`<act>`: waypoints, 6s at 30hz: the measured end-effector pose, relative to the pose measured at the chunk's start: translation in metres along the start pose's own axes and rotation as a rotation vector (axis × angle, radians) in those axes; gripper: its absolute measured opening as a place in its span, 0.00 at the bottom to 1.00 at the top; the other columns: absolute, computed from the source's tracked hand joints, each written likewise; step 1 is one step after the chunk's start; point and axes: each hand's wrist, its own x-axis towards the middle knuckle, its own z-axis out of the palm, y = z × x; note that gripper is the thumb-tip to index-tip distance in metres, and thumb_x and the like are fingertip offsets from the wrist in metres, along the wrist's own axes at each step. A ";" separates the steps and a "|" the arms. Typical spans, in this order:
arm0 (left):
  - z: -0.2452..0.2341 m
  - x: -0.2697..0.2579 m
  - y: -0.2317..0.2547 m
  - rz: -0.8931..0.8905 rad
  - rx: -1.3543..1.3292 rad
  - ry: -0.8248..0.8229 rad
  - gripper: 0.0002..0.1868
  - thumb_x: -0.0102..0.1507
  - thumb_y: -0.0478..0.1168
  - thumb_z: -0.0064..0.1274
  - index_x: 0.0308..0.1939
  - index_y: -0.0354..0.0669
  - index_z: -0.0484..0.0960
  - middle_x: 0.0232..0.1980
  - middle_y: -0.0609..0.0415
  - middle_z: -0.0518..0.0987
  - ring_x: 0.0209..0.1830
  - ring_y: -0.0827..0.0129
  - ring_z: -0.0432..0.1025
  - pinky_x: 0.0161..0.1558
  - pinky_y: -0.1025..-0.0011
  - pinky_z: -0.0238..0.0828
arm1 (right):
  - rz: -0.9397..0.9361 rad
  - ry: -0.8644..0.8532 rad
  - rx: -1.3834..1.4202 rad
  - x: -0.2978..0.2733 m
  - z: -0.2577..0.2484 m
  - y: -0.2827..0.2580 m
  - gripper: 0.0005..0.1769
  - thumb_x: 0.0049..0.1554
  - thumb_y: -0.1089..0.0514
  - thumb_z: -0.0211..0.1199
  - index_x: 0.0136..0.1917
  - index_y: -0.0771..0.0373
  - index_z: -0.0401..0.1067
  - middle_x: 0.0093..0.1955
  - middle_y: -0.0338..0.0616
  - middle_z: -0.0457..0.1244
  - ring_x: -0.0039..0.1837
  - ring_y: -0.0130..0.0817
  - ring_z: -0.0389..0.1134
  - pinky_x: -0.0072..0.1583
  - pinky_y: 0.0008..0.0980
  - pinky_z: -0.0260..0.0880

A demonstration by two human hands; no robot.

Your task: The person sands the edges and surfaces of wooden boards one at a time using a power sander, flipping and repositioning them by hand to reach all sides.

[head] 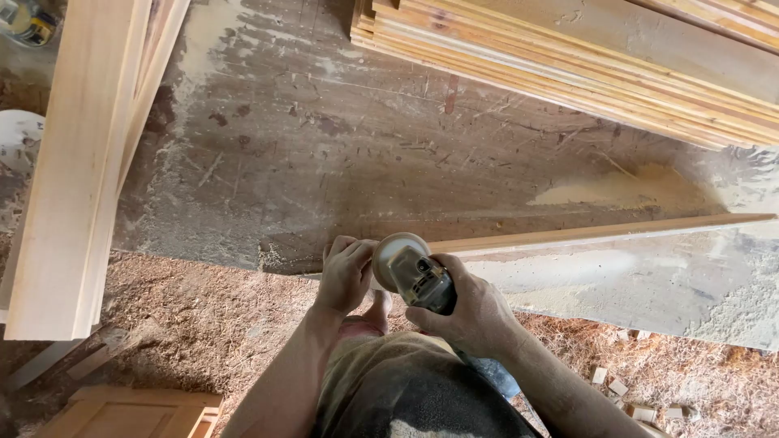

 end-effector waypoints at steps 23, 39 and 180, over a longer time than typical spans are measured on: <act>0.005 -0.004 -0.003 -0.052 0.147 -0.104 0.16 0.58 0.38 0.62 0.50 0.50 0.84 0.53 0.60 0.84 0.55 0.58 0.72 0.61 0.58 0.66 | 0.230 0.201 0.190 -0.030 -0.074 0.158 0.54 0.45 0.34 0.70 0.76 0.54 0.51 0.59 0.54 0.69 0.61 0.45 0.74 0.63 0.45 0.76; 0.014 -0.024 -0.019 -0.140 0.475 -0.165 0.16 0.64 0.43 0.58 0.55 0.48 0.84 0.57 0.55 0.83 0.61 0.60 0.74 0.68 0.62 0.68 | 0.283 0.367 0.520 -0.044 -0.167 0.329 0.54 0.44 0.36 0.71 0.75 0.57 0.55 0.55 0.54 0.71 0.50 0.45 0.76 0.54 0.48 0.81; 0.107 0.142 0.119 -0.492 0.537 -0.652 0.27 0.70 0.51 0.46 0.70 0.45 0.66 0.63 0.42 0.67 0.62 0.50 0.62 0.55 0.27 0.70 | -0.223 -0.227 -0.269 0.112 0.104 0.229 0.45 0.51 0.36 0.72 0.71 0.59 0.60 0.61 0.50 0.68 0.59 0.44 0.72 0.61 0.38 0.76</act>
